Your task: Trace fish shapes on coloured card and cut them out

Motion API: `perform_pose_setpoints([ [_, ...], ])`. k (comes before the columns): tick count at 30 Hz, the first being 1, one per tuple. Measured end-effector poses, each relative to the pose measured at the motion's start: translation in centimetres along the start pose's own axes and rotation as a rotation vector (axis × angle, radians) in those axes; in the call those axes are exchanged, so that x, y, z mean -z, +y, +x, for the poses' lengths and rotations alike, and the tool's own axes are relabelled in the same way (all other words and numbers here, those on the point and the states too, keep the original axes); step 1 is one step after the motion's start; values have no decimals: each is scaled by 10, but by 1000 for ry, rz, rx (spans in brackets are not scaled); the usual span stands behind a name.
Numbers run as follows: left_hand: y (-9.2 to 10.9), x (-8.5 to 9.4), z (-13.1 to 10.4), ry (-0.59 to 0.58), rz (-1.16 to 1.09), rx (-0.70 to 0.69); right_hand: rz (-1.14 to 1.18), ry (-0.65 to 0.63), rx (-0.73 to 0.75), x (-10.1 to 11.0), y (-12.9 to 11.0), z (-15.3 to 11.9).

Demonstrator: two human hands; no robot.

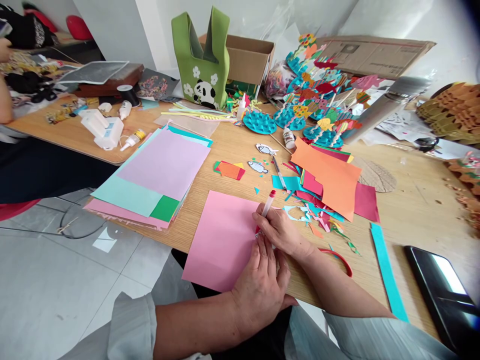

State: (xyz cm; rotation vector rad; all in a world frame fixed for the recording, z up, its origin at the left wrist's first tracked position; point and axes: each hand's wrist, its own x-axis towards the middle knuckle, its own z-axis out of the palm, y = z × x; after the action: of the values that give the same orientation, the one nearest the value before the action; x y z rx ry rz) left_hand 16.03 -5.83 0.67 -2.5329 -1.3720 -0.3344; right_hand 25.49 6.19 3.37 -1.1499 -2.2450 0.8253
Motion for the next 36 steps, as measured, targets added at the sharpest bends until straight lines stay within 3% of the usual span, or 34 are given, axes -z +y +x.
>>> perform_pose_setpoints([
  [36,-1,0,-1,-9,-17,-2,1,-48,-16,1,-2,-1],
])
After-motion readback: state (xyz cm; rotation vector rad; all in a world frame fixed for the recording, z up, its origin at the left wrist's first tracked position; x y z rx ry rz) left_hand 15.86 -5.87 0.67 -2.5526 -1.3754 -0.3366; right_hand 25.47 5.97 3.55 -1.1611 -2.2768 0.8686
